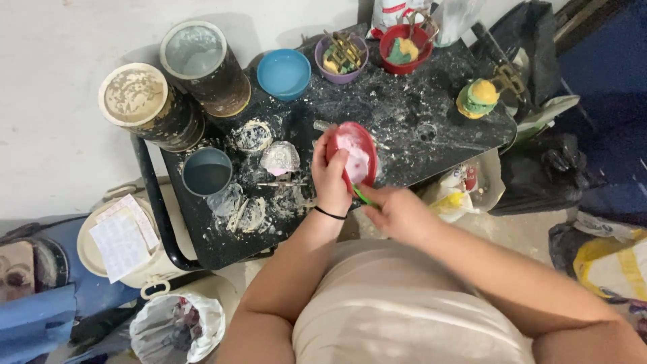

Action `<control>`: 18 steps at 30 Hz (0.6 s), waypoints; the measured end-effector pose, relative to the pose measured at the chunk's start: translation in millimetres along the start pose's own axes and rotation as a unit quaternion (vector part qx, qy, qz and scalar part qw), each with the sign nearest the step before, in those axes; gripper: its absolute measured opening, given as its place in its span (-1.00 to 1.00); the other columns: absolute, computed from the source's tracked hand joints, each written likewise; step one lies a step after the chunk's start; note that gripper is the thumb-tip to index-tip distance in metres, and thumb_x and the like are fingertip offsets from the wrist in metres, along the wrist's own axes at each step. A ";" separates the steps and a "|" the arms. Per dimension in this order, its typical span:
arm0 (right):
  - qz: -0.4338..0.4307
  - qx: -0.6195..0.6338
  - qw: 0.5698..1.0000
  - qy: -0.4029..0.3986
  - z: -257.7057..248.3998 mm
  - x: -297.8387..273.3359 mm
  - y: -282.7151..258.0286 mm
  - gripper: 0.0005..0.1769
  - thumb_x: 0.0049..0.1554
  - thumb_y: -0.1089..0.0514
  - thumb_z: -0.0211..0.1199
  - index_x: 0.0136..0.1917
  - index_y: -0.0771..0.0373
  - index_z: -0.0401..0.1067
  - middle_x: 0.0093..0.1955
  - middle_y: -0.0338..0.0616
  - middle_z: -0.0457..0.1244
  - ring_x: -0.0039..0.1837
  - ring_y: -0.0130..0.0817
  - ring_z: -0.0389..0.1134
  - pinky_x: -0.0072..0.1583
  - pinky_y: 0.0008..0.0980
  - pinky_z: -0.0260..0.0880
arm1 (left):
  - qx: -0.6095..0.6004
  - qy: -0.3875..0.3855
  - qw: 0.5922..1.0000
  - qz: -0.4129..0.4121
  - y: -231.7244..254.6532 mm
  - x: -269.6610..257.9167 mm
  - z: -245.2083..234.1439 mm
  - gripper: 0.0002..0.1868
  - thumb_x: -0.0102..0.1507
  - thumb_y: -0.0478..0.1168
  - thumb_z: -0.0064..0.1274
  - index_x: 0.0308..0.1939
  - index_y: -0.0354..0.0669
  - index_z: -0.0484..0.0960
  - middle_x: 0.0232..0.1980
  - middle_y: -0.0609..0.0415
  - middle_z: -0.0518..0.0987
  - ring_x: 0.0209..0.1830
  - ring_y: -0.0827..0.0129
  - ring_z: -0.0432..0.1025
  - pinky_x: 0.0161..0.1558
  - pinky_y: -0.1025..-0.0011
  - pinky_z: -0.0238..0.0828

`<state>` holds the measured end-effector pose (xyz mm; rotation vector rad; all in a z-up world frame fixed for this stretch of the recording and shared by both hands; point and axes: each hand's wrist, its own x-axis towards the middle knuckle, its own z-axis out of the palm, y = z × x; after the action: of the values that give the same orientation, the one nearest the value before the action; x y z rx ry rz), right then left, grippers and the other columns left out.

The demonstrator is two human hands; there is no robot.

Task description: Mixing alginate powder and water in a bowl to create a paste and then applying it to a dental impression tray.

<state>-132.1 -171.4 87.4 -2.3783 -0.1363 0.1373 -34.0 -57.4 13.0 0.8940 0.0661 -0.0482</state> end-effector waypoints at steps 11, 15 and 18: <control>-0.167 -0.354 0.911 0.130 -12.7 6.0 24.0 -0.57 0.18 0.04 0.25 0.32 0.07 0.52 -0.24 -0.18 0.31 -0.21 -0.19 0.45 -0.20 -0.23 0.45 | 0.012 -0.070 0.996 0.053 25.8 8.4 6.8 -0.44 0.26 -0.06 0.20 0.31 -0.14 0.57 0.29 -0.08 0.58 0.27 0.24 0.47 0.28 0.23 0.43; -0.109 -0.186 0.976 0.008 -43.5 12.8 -18.2 -0.61 0.25 -0.08 0.23 0.18 0.18 0.61 -0.25 -0.06 0.44 -0.17 -0.10 0.52 -0.13 -0.22 0.51 | 0.062 -0.112 0.986 0.103 36.4 7.7 3.7 -0.36 0.28 -0.02 0.17 0.41 -0.17 0.50 0.43 -0.07 0.48 0.46 0.21 0.33 0.48 0.17 0.22; -0.111 -0.362 0.913 0.151 -68.0 35.2 34.8 -0.68 0.29 -0.09 0.25 0.26 -0.04 0.60 -0.25 -0.30 0.36 -0.18 -0.31 0.46 -0.13 -0.45 0.45 | 0.073 -0.140 0.984 0.083 23.4 8.5 3.2 -0.38 0.21 0.03 0.19 0.30 -0.18 0.60 0.27 -0.11 0.59 0.28 0.23 0.44 0.32 0.21 0.36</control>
<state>-85.8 -237.7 110.4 -3.0543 -0.3583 -0.4707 -23.8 -45.3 32.5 1.0279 -0.2780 -0.0238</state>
